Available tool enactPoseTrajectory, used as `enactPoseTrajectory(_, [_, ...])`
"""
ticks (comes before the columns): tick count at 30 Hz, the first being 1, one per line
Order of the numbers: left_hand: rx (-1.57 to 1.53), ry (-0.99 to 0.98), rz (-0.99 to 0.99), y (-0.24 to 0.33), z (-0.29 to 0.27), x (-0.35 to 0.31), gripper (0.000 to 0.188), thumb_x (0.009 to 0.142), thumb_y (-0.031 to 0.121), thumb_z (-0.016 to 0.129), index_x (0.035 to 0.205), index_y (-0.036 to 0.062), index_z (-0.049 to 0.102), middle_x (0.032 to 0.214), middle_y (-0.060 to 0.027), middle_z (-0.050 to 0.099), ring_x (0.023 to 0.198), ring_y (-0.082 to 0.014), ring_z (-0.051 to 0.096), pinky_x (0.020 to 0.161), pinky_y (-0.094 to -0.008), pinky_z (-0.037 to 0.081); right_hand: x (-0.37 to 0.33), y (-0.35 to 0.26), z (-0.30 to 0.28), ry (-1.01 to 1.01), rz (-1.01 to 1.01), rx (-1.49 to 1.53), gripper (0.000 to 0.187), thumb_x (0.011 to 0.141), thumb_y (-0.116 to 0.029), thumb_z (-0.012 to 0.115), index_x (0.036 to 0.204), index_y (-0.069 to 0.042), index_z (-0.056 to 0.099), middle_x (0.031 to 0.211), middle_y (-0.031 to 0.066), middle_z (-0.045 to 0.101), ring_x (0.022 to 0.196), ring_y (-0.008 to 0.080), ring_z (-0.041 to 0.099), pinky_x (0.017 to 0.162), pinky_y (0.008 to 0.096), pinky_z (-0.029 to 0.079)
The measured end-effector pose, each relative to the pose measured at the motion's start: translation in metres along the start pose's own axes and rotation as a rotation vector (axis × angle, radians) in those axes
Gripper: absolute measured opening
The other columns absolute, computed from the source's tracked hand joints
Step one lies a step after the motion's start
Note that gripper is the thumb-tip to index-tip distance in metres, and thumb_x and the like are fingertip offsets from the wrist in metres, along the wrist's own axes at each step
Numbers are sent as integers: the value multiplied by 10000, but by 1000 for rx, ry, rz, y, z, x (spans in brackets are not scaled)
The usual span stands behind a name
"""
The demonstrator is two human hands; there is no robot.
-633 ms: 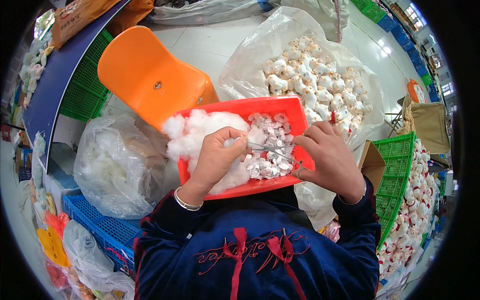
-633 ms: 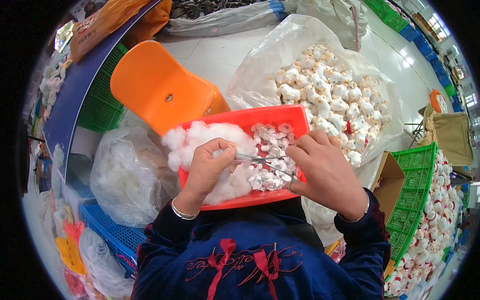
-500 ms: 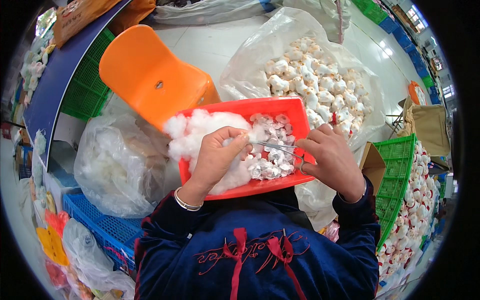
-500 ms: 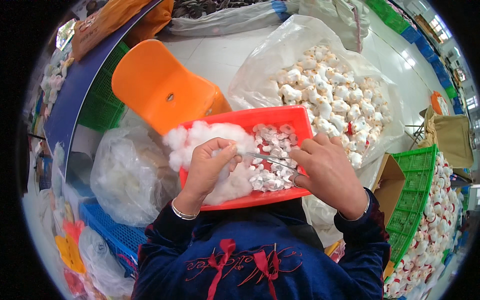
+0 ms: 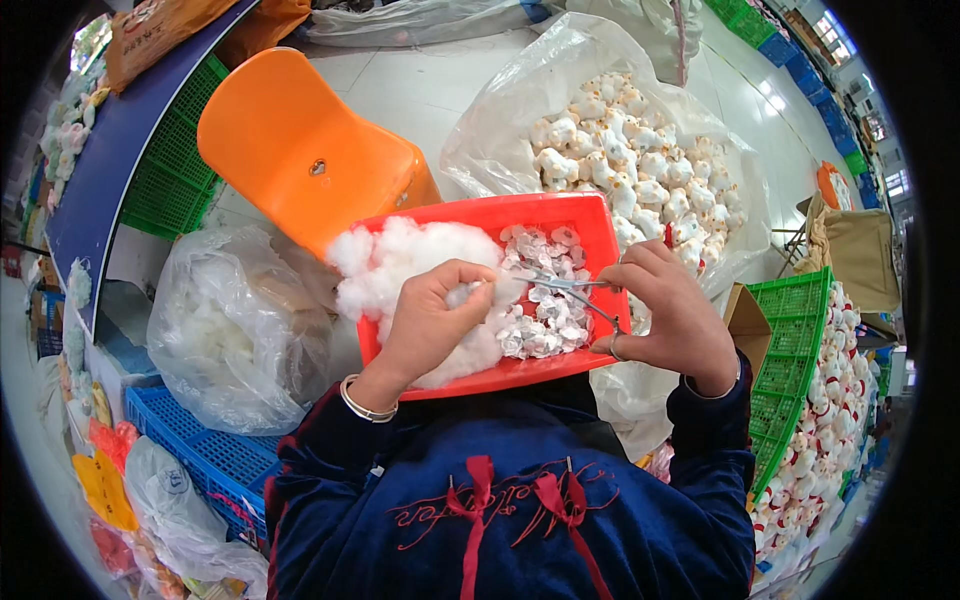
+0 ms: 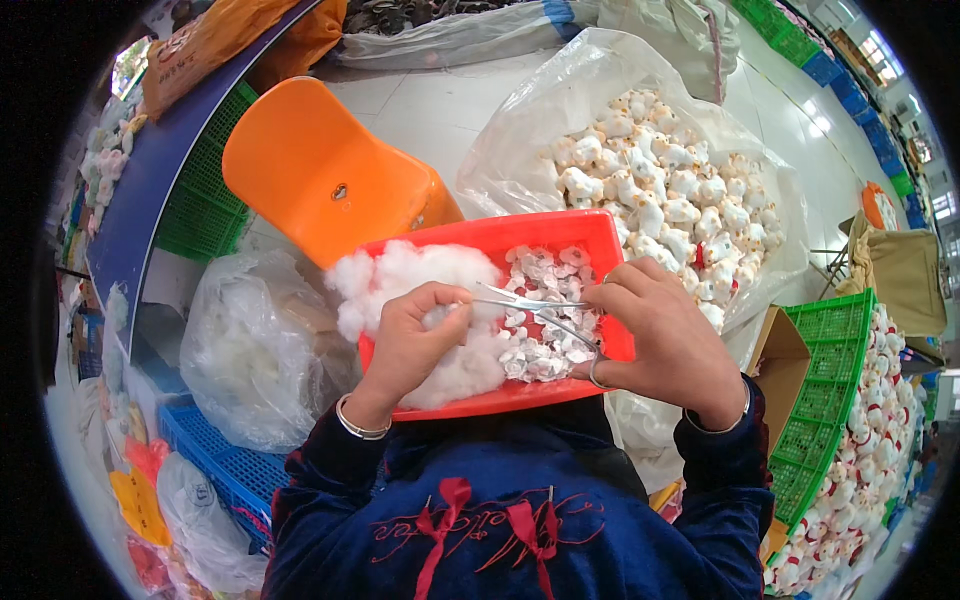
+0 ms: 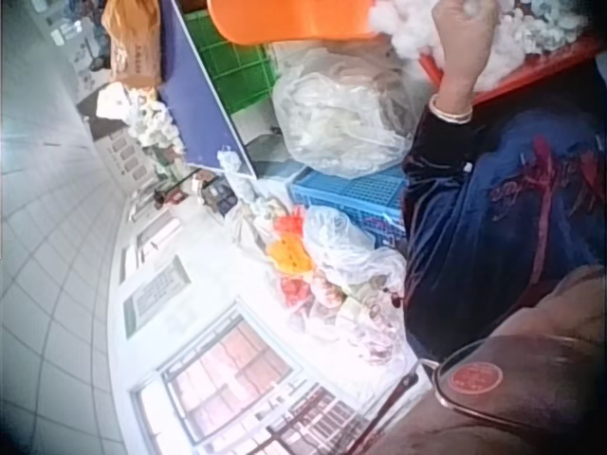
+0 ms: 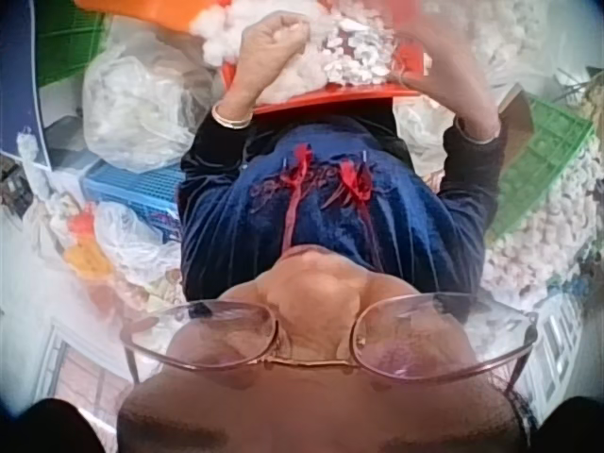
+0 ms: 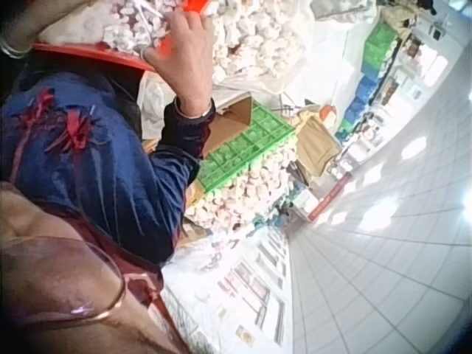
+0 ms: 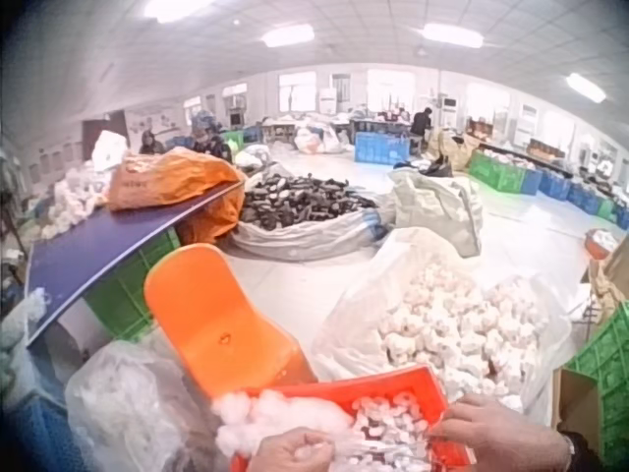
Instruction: The person repeatedly pulls small pieces of white cotton and inserts them into small white objects using a metal tool. The person works over a red tray, handling the cotton and objects one at a time.
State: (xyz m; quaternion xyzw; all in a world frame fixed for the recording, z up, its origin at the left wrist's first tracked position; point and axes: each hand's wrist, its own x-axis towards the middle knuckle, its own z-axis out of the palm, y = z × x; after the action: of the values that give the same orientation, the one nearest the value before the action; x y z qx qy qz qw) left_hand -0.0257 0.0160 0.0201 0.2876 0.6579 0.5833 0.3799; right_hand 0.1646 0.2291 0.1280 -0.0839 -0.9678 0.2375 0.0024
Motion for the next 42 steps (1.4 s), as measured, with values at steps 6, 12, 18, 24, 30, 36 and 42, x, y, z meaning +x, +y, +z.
enactPoseTrajectory(6, [-31, 9, 130, 4, 4, -2, 209, 992, 87, 676, 1171, 3, 743, 921, -14, 733, 813, -39, 622, 721, -231, 517, 1, 5, 17, -42, 5, -69, 441, 701, -234, 877, 1091, -88, 733, 1007, 80, 663, 1039, 288, 610, 906, 416, 439])
enactPoseTrajectory(12, [-213, -44, 124, 3, 3, -1, 201, 1016, 79, 665, 1174, -13, 749, 869, -22, 705, 779, -76, 633, 724, -235, 511, 3, 1, 15, -135, 36, -57, 309, 750, -212, 834, 1014, -83, 740, 928, 73, 669, 969, 291, 641, 848, 432, 439])
enactPoseTrajectory(18, [-189, -74, 63, 0, 5, -2, 171, 1020, 98, 667, 1116, -19, 747, 877, -24, 702, 732, -70, 623, 651, -225, 487, 0, 11, 28, -77, -18, -27, 388, 752, -217, 834, 1095, -74, 725, 977, 89, 663, 1018, 315, 623, 913, 433, 467])
enactPoseTrajectory(24, [-535, 120, -101, -6, 7, 4, 170, 1017, 154, 683, 1105, 13, 719, 900, -37, 708, 690, -72, 620, 560, -194, 457, -11, 13, 33, -63, 61, -38, 713, 648, -276, 906, 1264, -29, 645, 1137, 164, 620, 1161, 367, 556, 986, 459, 473])
enactPoseTrajectory(30, [-503, 130, -119, -8, 19, 1, 185, 1035, 155, 669, 1136, 4, 707, 928, -58, 716, 789, -91, 672, 598, -203, 494, -2, -1, 50, 78, 64, -17, 616, 675, -264, 892, 1217, -60, 680, 1115, 130, 636, 1111, 346, 583, 939, 460, 466])
enactPoseTrajectory(36, [-391, 45, -15, -6, 11, 3, 208, 1041, 139, 659, 1171, -18, 704, 952, -65, 734, 812, -75, 662, 714, -217, 538, -5, 7, 40, -82, 154, 3, 400, 727, -255, 861, 1086, -111, 762, 917, 44, 674, 964, 293, 635, 827, 456, 473])
enactPoseTrajectory(42, [-171, -2, 48, -10, 6, -2, 171, 1025, 97, 651, 1135, -17, 716, 878, -33, 728, 794, -65, 653, 734, -233, 545, 2, 5, 44, -76, 11, -7, 394, 741, -207, 842, 1105, -85, 751, 950, 88, 678, 996, 310, 638, 842, 444, 495])
